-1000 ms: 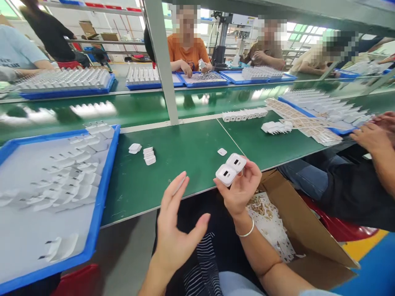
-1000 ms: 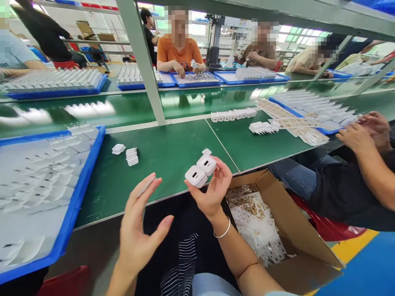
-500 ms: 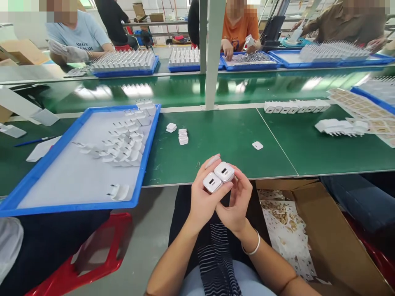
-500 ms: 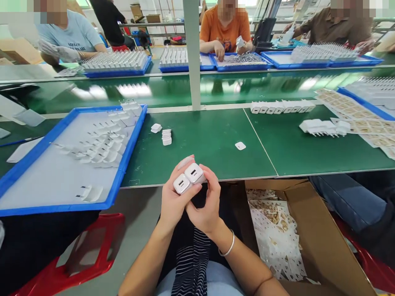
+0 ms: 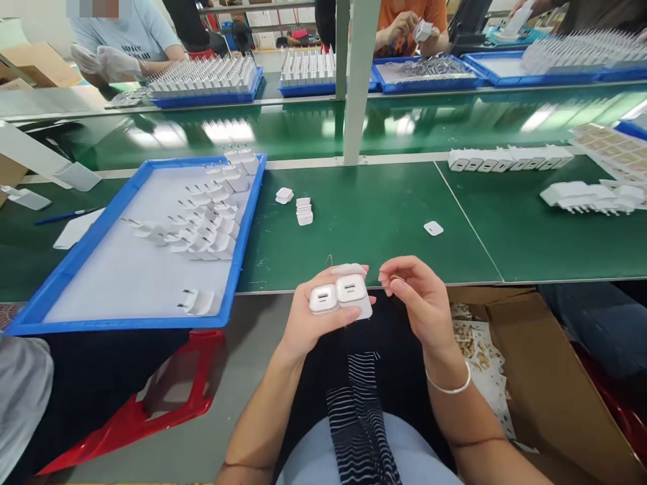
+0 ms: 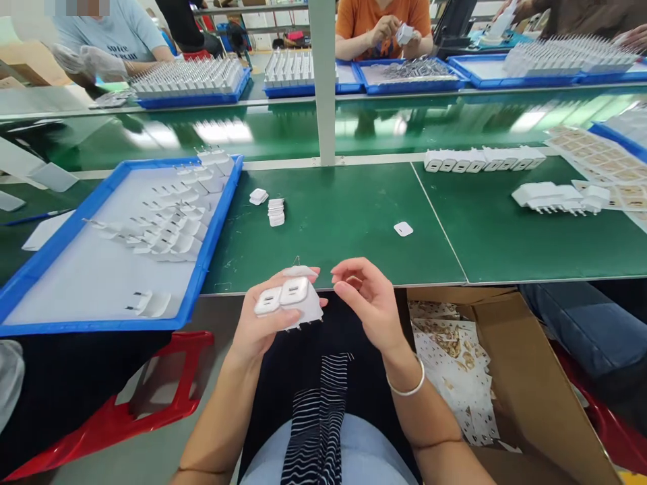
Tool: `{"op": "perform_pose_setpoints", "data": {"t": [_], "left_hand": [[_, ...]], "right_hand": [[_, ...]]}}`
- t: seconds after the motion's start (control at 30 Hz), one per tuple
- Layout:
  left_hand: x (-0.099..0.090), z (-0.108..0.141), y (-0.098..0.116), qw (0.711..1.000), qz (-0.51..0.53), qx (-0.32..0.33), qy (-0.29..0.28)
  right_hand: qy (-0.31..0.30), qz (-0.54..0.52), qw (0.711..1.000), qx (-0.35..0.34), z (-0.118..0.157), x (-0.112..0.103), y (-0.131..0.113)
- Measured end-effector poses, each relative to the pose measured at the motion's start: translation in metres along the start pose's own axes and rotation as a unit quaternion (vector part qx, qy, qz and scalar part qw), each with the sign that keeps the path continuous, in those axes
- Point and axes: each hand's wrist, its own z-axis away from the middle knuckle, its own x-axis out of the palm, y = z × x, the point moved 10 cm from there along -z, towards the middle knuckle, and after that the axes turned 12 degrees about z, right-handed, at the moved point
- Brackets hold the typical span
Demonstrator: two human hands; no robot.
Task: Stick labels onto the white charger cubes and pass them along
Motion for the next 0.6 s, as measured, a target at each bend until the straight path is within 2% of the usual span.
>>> {"op": "perform_pose_setpoints", "data": {"t": [0.1,0.17,0.27,0.43,0.53,0.6], "left_hand": [[0.015,0.005,0.023,0.981,-0.169,0.086,-0.045],[0.027,0.008,0.031,0.958,-0.244,0.125,-0.077],[0.036,0.011,0.033,0.943,-0.28,0.147,-0.102],[0.036,0.014,0.03,0.939,-0.289,0.149,-0.107],[0.037,0.015,0.03,0.941,-0.287,0.146,-0.107],[0.038,0.016,0.031,0.939,-0.287,0.152,-0.11]], "right_hand": [[-0.098,-0.078,0.99,0.07,-0.008,0.022,0.012],[-0.119,-0.113,0.981,0.104,-0.008,0.031,0.017],[-0.129,-0.125,0.974,0.139,-0.007,0.036,0.024],[-0.08,-0.097,0.982,0.144,-0.005,0.027,0.03],[-0.046,-0.082,0.989,0.116,-0.004,0.022,0.03],[0.008,-0.058,0.995,0.077,-0.004,0.011,0.026]]}}
